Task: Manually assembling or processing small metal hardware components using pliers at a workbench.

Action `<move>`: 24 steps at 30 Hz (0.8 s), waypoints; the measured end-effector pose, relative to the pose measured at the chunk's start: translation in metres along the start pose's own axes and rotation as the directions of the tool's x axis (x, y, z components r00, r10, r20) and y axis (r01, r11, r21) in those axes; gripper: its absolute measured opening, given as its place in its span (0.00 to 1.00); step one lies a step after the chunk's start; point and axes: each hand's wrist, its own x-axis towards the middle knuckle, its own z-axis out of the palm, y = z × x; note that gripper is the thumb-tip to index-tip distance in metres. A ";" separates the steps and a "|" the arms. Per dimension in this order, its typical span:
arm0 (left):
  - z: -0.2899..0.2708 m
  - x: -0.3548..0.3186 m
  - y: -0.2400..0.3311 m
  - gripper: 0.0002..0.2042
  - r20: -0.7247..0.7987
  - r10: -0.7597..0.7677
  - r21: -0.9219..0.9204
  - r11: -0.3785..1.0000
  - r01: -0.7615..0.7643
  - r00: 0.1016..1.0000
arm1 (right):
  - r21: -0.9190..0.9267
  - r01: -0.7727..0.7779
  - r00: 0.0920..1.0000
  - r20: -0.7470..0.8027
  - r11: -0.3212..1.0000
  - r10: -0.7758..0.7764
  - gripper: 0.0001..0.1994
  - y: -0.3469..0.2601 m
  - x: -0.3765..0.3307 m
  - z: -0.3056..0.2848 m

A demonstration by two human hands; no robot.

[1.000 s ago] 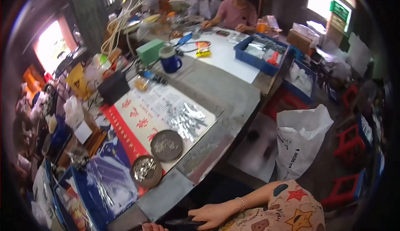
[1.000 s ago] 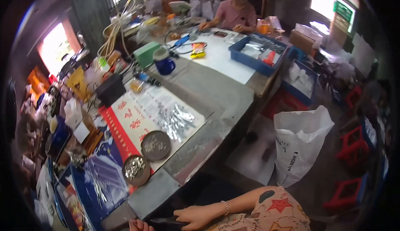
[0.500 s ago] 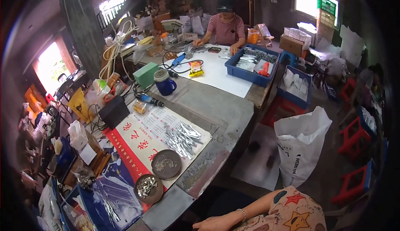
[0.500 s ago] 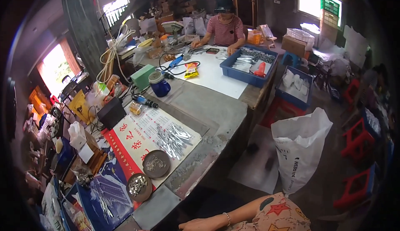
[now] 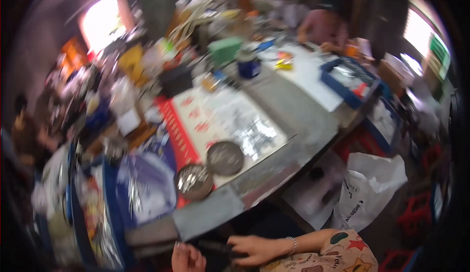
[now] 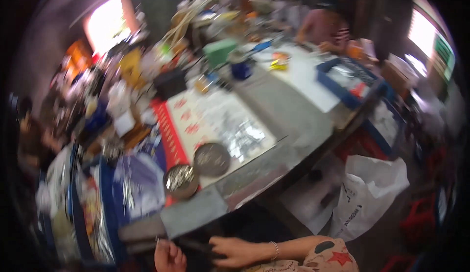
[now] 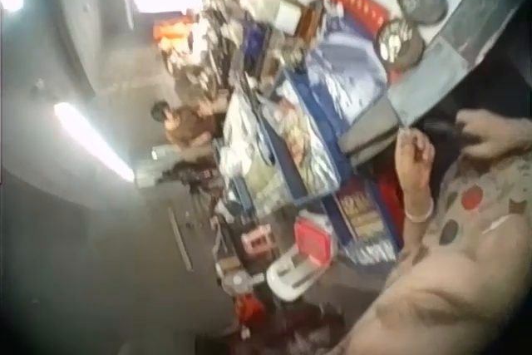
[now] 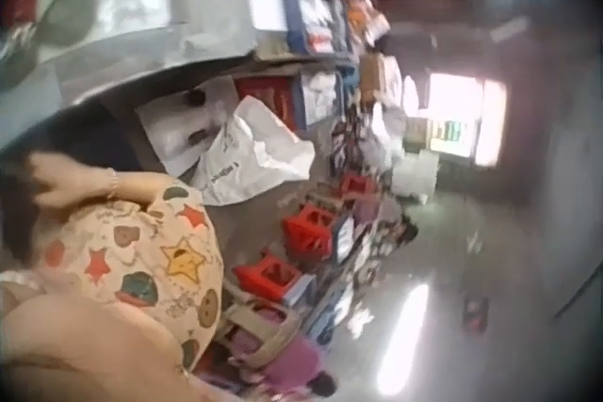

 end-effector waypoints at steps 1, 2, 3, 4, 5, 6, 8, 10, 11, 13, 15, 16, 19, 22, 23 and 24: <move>-0.008 0.004 -0.002 0.06 -0.179 0.002 0.166 0.986 0.028 0.984 | 0.000 -0.021 0.999 -0.031 1.000 0.021 0.10 -0.005 0.003 -0.006; -0.013 0.004 -0.004 0.06 -0.227 -0.015 0.158 0.986 0.052 0.974 | -0.035 -0.018 0.998 -0.055 0.999 0.016 0.09 -0.012 0.007 -0.016; -0.012 0.009 -0.003 0.05 -0.209 -0.066 0.096 0.992 0.087 0.976 | -0.086 -0.050 0.996 -0.076 0.995 0.043 0.09 -0.017 0.010 -0.026; -0.012 0.012 -0.003 0.06 -0.226 -0.071 0.142 0.984 0.105 0.972 | -0.140 -0.054 0.997 -0.055 0.989 0.047 0.08 -0.015 0.013 -0.031; -0.019 0.011 -0.005 0.06 -0.213 -0.080 0.110 0.988 0.106 0.974 | -0.169 -0.120 0.993 -0.016 0.978 0.119 0.09 -0.019 0.017 -0.035; -0.018 0.014 -0.004 0.06 -0.213 -0.092 0.086 0.990 0.112 0.973 | -0.190 -0.162 0.986 -0.005 0.968 0.164 0.11 -0.024 0.022 -0.038; -0.025 0.015 -0.005 0.07 -0.204 -0.086 0.081 0.991 0.105 0.975 | -0.219 -0.102 0.994 0.011 0.970 0.107 0.09 -0.018 0.028 -0.036; -0.033 0.017 -0.007 0.06 -0.178 -0.099 -0.019 0.995 0.097 0.979 | -0.238 -0.132 0.988 0.050 0.962 0.148 0.10 -0.014 0.032 -0.033; -0.036 0.017 -0.008 0.06 -0.171 -0.089 -0.034 0.996 0.085 0.981 | -0.252 -0.121 0.986 0.083 0.960 0.147 0.10 -0.012 0.035 -0.031; -0.043 0.018 -0.007 0.07 -0.182 -0.095 -0.046 0.995 0.088 0.979 | -0.309 -0.101 0.978 0.146 0.946 0.152 0.11 -0.014 0.047 -0.032; -0.049 0.017 -0.007 0.07 -0.201 -0.091 -0.044 0.995 0.084 0.975 | -0.333 -0.094 0.967 0.192 0.938 0.165 0.12 -0.014 0.053 -0.030; -0.052 0.017 -0.007 0.07 -0.211 -0.094 -0.042 0.995 0.087 0.973 | -0.362 -0.072 0.960 0.228 0.929 0.163 0.13 -0.014 0.055 -0.030; -0.057 0.017 -0.006 0.07 -0.236 -0.099 -0.010 0.995 0.099 0.967 | -0.407 -0.053 0.951 0.257 0.912 0.170 0.17 -0.015 0.058 -0.028; -0.055 0.017 -0.007 0.07 -0.277 -0.092 0.044 0.993 0.108 0.956 | -0.457 -0.023 0.952 0.260 0.889 0.159 0.21 -0.014 0.061 -0.028; -0.054 0.017 -0.007 0.06 -0.283 -0.086 0.073 0.991 0.111 0.955 | -0.456 -0.030 0.953 0.257 0.889 0.164 0.21 -0.013 0.062 -0.028; -0.053 0.018 -0.006 0.06 -0.288 -0.078 0.101 0.989 0.111 0.954 | -0.474 -0.019 0.950 0.267 0.880 0.164 0.20 -0.014 0.063 -0.030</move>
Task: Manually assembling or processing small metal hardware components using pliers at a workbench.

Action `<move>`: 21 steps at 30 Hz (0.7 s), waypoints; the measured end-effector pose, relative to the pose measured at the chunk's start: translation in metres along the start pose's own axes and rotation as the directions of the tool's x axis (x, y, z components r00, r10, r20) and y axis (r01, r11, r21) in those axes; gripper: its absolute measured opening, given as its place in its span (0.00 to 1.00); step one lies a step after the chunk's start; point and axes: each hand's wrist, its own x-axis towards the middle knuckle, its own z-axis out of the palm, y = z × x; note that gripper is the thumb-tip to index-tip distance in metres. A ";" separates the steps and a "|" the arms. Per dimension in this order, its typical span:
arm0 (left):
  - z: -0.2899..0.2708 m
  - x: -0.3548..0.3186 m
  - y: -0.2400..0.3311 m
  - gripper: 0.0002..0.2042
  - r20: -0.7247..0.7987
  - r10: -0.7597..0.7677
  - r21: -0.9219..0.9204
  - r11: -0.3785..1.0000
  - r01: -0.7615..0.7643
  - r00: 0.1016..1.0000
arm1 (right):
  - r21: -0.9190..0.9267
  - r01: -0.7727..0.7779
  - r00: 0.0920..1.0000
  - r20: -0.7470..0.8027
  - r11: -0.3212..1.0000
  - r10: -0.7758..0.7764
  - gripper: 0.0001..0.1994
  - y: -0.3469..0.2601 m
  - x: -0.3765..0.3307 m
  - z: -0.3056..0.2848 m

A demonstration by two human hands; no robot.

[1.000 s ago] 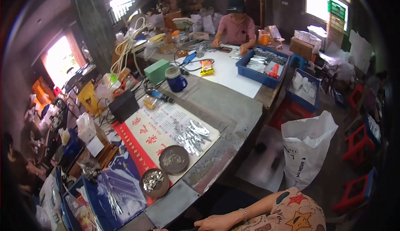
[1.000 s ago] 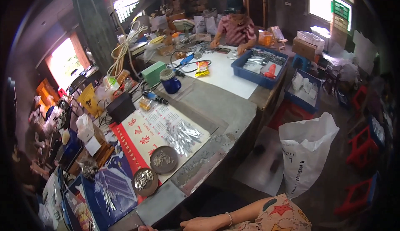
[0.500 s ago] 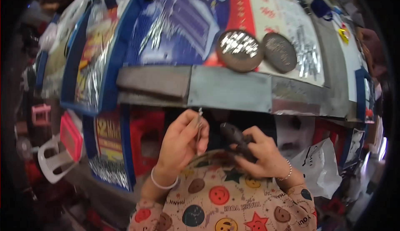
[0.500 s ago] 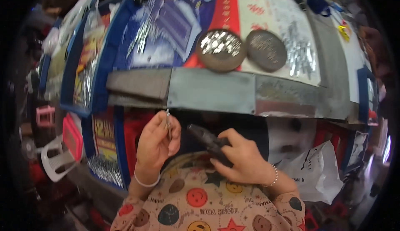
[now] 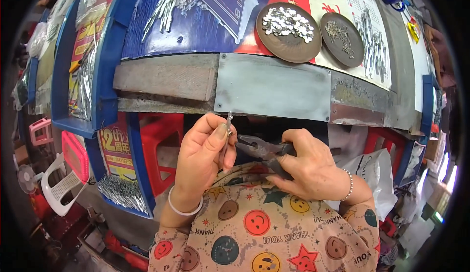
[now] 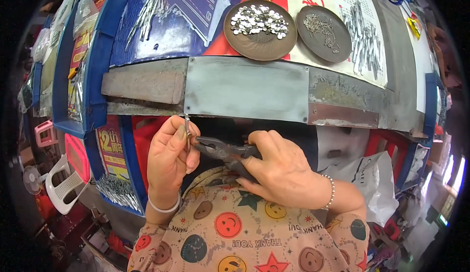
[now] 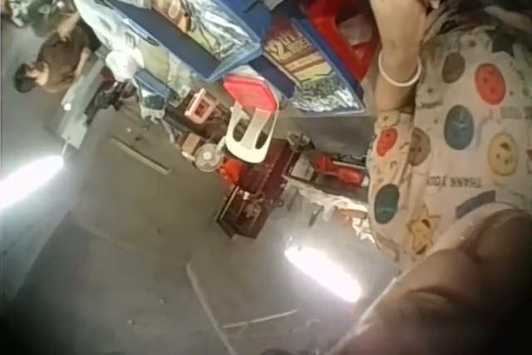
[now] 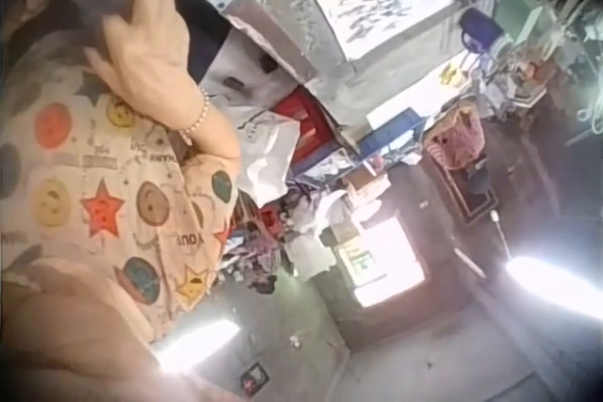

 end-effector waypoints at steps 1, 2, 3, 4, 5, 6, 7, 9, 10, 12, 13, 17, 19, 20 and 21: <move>0.001 0.000 0.000 0.06 0.001 -0.003 0.001 1.000 0.003 1.000 | -0.022 0.005 1.000 0.009 1.000 -0.005 0.20 0.000 0.000 -0.001; 0.002 -0.001 0.000 0.06 -0.006 -0.001 0.036 0.999 0.002 1.000 | -0.021 0.002 1.000 0.007 1.000 -0.002 0.20 0.000 0.000 -0.002; 0.003 -0.001 0.000 0.05 -0.013 0.003 0.072 0.997 -0.002 1.000 | -0.037 0.004 1.000 0.014 0.999 -0.004 0.20 0.000 0.001 -0.002; 0.003 -0.001 0.000 0.05 -0.012 0.003 0.074 0.997 -0.003 1.000 | -0.052 0.007 1.000 0.021 0.999 -0.006 0.20 0.000 0.001 -0.003; 0.004 -0.001 0.000 0.05 -0.018 0.011 0.098 0.995 -0.009 1.000 | -0.052 0.006 1.000 0.017 0.999 -0.006 0.20 0.000 0.001 -0.003; 0.005 -0.001 0.000 0.05 -0.024 0.016 0.121 0.993 -0.013 1.000 | -0.061 0.006 1.000 0.016 0.998 -0.005 0.19 0.000 0.000 -0.004; 0.005 -0.001 0.000 0.05 -0.020 0.014 0.124 0.992 -0.012 1.000 | -0.070 0.004 1.000 0.015 0.998 -0.003 0.19 0.000 0.000 -0.005; 0.005 -0.002 0.000 0.05 -0.013 0.032 0.191 0.981 -0.029 0.999 | -0.075 0.002 1.000 0.017 0.997 -0.001 0.19 0.001 -0.001 -0.006; 0.006 -0.003 0.000 0.05 -0.011 0.030 0.194 0.981 -0.028 0.999 | -0.079 0.002 1.000 0.022 0.997 -0.001 0.19 0.002 -0.001 -0.007; 0.008 -0.004 0.000 0.05 -0.043 0.041 0.223 0.974 -0.031 0.998 | -0.083 0.002 0.999 0.036 0.997 0.001 0.19 0.001 -0.001 -0.009; 0.008 -0.004 0.000 0.05 -0.040 0.039 0.225 0.974 -0.030 0.998 | -0.088 0.004 0.999 0.054 0.996 0.001 0.20 0.001 -0.002 -0.010; 0.007 -0.004 0.000 0.05 -0.017 0.053 0.306 0.951 -0.045 0.998 | -0.122 -0.012 1.000 0.013 0.992 0.013 0.21 -0.002 -0.002 -0.009; 0.008 -0.003 0.001 0.05 -0.010 0.060 0.330 0.942 -0.053 0.998 | -0.174 -0.005 1.000 -0.001 0.985 0.005 0.22 -0.001 -0.002 -0.010; 0.009 -0.004 0.002 0.05 -0.024 0.066 0.351 0.935 -0.054 0.998 | -0.176 -0.007 1.000 -0.003 0.984 0.007 0.22 -0.001 -0.002 -0.009; 0.010 -0.005 0.002 0.05 -0.038 0.072 0.373 0.926 -0.052 0.997 | -0.218 0.002 1.000 -0.020 0.976 -0.007 0.20 0.000 -0.002 -0.006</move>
